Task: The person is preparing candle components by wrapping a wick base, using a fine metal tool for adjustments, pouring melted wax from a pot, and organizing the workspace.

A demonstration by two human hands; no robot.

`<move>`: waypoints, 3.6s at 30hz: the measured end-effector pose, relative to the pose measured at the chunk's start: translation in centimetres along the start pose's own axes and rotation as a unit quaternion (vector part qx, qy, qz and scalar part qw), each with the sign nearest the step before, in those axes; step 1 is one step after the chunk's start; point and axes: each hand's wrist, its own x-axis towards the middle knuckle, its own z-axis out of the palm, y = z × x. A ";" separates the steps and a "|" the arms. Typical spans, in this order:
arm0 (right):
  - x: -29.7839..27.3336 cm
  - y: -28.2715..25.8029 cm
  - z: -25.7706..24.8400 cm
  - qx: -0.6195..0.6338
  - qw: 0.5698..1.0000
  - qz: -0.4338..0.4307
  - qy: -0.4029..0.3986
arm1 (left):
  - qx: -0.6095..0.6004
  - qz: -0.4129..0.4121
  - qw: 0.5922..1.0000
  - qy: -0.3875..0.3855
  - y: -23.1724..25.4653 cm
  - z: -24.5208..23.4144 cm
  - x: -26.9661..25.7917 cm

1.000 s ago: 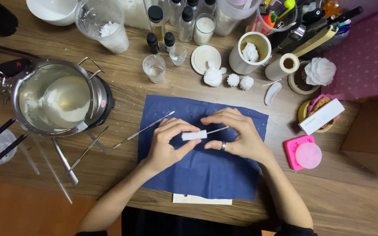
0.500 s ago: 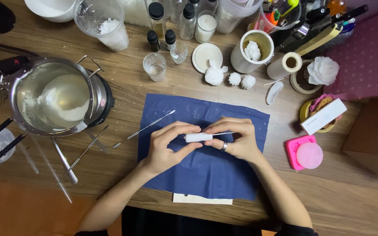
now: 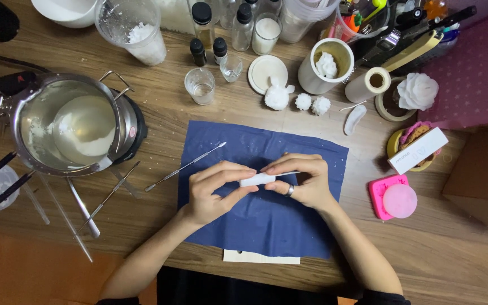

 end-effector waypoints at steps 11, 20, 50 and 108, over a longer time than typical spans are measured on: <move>0.4 -0.4 0.0 -0.021 0.999 -0.013 -0.026 | 0.029 0.024 0.999 -0.015 0.0 -0.4 0.4; -0.2 0.9 0.7 -0.018 0.999 -0.020 -0.025 | 0.021 0.046 0.999 -0.008 0.2 -0.3 0.4; 0.3 -0.7 0.9 -0.179 0.973 -0.142 -0.024 | 0.127 0.129 0.983 0.023 0.3 0.2 0.3; 17.5 -11.1 3.5 -0.496 0.814 -0.116 -0.280 | -0.104 -0.209 0.968 -0.085 -7.5 5.3 -4.6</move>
